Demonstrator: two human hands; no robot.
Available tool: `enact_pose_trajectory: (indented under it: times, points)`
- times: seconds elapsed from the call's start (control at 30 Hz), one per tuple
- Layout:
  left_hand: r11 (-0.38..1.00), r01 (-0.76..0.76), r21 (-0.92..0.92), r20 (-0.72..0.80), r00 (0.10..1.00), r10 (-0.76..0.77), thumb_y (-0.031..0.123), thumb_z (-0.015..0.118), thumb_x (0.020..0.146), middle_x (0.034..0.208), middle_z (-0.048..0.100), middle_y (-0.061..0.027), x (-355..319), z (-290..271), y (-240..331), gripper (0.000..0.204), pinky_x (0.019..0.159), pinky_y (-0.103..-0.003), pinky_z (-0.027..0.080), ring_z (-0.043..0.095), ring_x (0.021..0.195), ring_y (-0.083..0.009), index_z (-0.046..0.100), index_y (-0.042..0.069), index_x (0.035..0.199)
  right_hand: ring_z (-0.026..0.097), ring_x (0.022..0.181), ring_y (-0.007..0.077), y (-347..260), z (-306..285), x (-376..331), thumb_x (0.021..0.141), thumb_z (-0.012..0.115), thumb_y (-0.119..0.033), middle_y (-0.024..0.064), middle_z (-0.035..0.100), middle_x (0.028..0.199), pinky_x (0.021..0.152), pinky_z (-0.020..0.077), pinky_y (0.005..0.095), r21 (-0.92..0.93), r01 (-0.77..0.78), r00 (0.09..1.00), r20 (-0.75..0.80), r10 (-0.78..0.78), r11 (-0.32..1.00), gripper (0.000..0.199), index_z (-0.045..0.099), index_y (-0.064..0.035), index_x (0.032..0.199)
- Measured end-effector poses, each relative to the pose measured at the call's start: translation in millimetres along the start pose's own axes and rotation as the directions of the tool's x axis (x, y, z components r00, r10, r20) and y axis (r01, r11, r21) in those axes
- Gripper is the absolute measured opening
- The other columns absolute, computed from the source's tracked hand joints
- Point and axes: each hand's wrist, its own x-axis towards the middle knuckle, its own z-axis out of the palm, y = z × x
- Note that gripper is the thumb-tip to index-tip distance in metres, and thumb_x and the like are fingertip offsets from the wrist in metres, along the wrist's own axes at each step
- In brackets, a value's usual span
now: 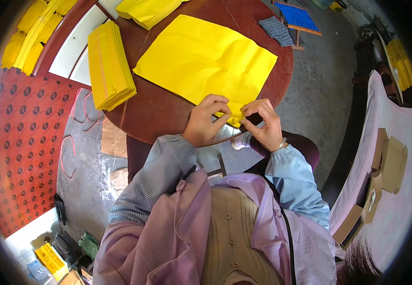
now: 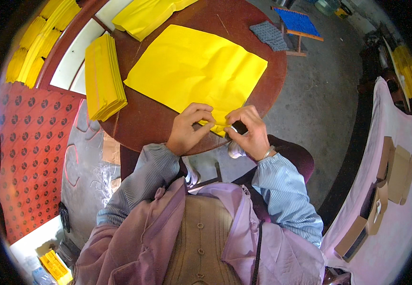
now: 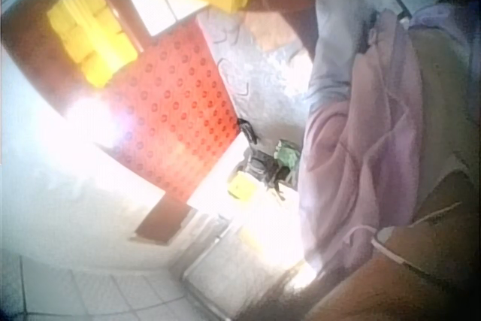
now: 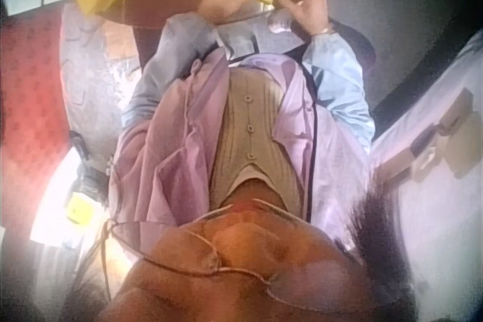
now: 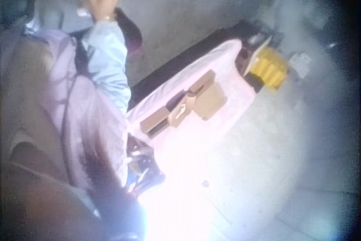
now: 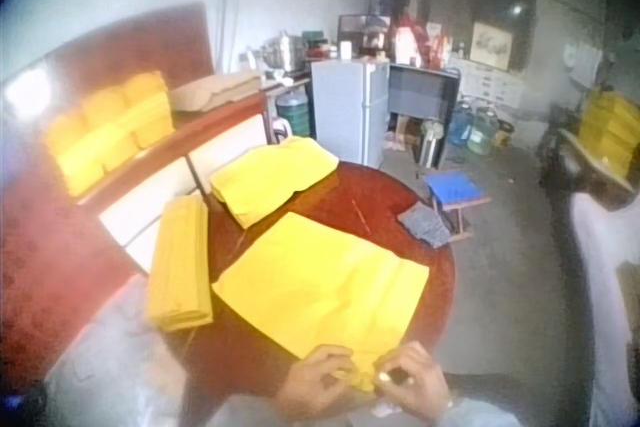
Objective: The person folds yellow fabric pieces on a round wooden table, aligning edges and pressing folds flat. They repeatedly pick up, fold, and stack the fabric, handling each piece one at a time.
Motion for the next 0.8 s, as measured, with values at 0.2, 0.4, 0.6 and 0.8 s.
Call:
enact_pose_trajectory:
  times: [0.2,0.4,0.6,0.8]
  points:
    - [0.99,0.121,-0.078,-0.045,0.991,-0.125,0.006,0.075,0.089,0.119,0.07,-0.0174,1.7,2.3,-0.3,0.013,0.097,-0.036,0.053,0.069,0.111,-0.0323,0.071,-0.001,0.098,0.062,0.088,0.0267,-3.8,2.4,-5.4,0.08,0.085,-0.006,0.0074,0.069,0.094,0.079,0.0511,0.0373,-0.034,0.012,1.0,-0.003,-0.012,0.999,0.024,0.072,-0.0053,0.1]
    - [0.986,0.125,-0.108,-0.017,0.992,-0.128,0.005,0.076,0.092,0.122,0.07,-0.0134,2.3,-1.2,-6.4,0.012,0.097,-0.031,0.052,0.068,0.112,-0.024,0.071,0.0,0.102,0.064,0.088,0.0245,-4.7,3.0,-4.6,0.082,0.084,-0.005,0.0075,0.069,0.092,0.078,0.0517,0.0358,-0.001,-0.004,1.0,0.002,0.004,1.0,0.018,0.078,-0.0047,0.099]
    - [0.982,0.103,-0.158,0.013,0.995,-0.103,0.001,0.073,0.089,0.124,0.069,-0.0141,2.6,-4.7,-10.9,0.015,0.1,-0.032,0.051,0.067,0.115,-0.0252,0.073,0.001,0.104,0.063,0.079,0.0133,-1.6,5.6,-8.3,0.086,0.084,-0.005,0.0037,0.068,0.092,0.071,0.0504,0.0277,0.191,-0.282,0.959,0.055,0.277,0.94,0.013,0.078,-0.0018,0.096]
    - [0.995,0.055,-0.083,-0.004,0.998,-0.056,-0.001,0.075,0.086,0.123,0.07,-0.0149,0.9,-2.3,-4.1,0.016,0.099,-0.033,0.053,0.068,0.115,-0.0263,0.074,0.001,0.102,0.062,0.076,0.0089,0.0,9.7,-8.8,0.086,0.084,-0.003,0.0018,0.066,0.09,0.067,0.0492,0.0242,0.247,-0.29,0.956,0.044,0.289,0.924,0.016,0.076,-0.0018,0.1]
